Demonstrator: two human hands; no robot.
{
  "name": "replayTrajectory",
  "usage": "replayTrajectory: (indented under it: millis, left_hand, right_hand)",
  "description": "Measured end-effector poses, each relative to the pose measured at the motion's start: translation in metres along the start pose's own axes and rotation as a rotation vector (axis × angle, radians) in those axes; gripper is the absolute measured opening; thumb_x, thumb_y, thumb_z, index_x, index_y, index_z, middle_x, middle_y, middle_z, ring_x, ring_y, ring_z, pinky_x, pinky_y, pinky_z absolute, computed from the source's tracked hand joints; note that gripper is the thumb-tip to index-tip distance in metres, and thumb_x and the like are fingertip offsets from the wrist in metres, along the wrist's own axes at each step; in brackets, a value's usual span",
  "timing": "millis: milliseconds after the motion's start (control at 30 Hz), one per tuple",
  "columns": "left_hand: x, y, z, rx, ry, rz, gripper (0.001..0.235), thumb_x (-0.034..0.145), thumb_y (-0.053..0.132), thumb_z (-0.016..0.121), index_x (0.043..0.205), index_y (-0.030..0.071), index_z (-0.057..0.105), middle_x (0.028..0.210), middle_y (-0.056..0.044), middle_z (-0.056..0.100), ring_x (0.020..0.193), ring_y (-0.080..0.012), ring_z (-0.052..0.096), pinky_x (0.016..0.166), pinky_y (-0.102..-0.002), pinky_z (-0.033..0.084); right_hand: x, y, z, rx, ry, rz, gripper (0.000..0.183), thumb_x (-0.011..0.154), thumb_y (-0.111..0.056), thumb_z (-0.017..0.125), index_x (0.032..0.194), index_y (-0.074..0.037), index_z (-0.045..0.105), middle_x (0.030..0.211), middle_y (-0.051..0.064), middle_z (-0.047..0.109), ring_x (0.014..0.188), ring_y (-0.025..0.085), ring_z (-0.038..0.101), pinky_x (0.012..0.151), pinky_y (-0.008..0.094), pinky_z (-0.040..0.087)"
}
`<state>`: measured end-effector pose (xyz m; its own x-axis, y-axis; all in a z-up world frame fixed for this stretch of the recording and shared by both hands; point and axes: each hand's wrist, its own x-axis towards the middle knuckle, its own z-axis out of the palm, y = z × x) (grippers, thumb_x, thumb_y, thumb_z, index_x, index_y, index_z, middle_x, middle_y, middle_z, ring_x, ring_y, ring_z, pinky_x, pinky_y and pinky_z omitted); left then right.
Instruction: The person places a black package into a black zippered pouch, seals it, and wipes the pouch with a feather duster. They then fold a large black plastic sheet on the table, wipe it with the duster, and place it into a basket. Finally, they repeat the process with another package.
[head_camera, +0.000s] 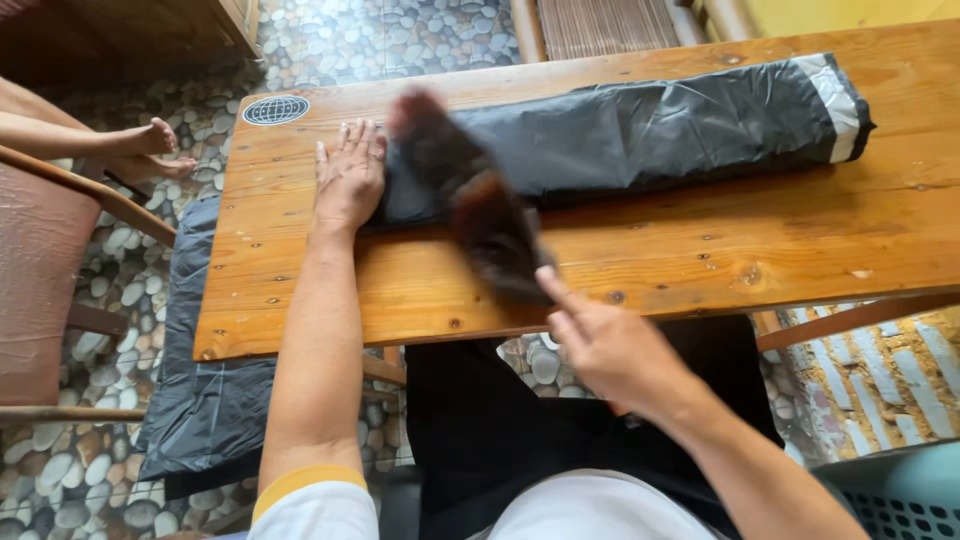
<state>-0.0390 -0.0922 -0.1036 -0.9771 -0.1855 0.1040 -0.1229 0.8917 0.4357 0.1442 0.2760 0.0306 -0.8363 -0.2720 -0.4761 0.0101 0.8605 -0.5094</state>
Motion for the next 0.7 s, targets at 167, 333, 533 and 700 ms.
replayTrajectory:
  millis: [167,333,533,700]
  left_hand:
    - [-0.004,0.008,-0.005,0.048,-0.015,0.019,0.073,0.103,0.061,0.023,0.160,0.018,0.035,0.168,-0.004,0.028,0.156,-0.0248,0.017,0.123,-0.056,-0.002]
    - [-0.004,0.009,-0.007,0.066,-0.039,-0.007,0.074,0.100,0.063,0.024,0.160,0.020,0.034,0.169,-0.001,0.025,0.157,-0.0240,0.013,0.124,-0.054,-0.005]
    - [-0.004,0.009,-0.007,0.061,-0.035,-0.020,0.073,0.101,0.063,0.025,0.160,0.020,0.035,0.169,0.000,0.026,0.157,-0.0226,0.013,0.124,-0.053,-0.004]
    - [-0.005,0.010,-0.008,0.063,-0.029,-0.004,0.072,0.102,0.061,0.025,0.160,0.019,0.035,0.168,-0.001,0.027,0.157,-0.0251,0.014,0.124,-0.054,-0.002]
  right_hand:
    - [0.018,0.128,-0.062,0.104,0.335,0.307,0.059,0.098,-0.042,0.046,0.157,-0.045,0.047,0.107,0.002,0.052,0.093,0.023,0.048,0.083,0.037,0.040]
    - [0.015,0.196,-0.100,0.166,0.619,0.393,0.064,0.106,-0.030,0.043,0.168,-0.018,0.042,0.068,0.023,0.067,0.052,0.032,0.057,0.063,0.048,0.047]
    - [0.005,0.165,-0.057,-0.041,0.843,0.014,0.058,0.109,-0.029,0.048,0.161,-0.004,0.049,0.138,0.033,0.060,0.118,0.054,0.057,0.102,0.057,0.041]
    - [0.000,0.088,0.002,-0.011,0.365,-0.368,0.055,0.097,-0.028,0.052,0.152,-0.022,0.051,0.134,-0.003,0.072,0.117,0.018,0.072,0.086,0.036,0.056]
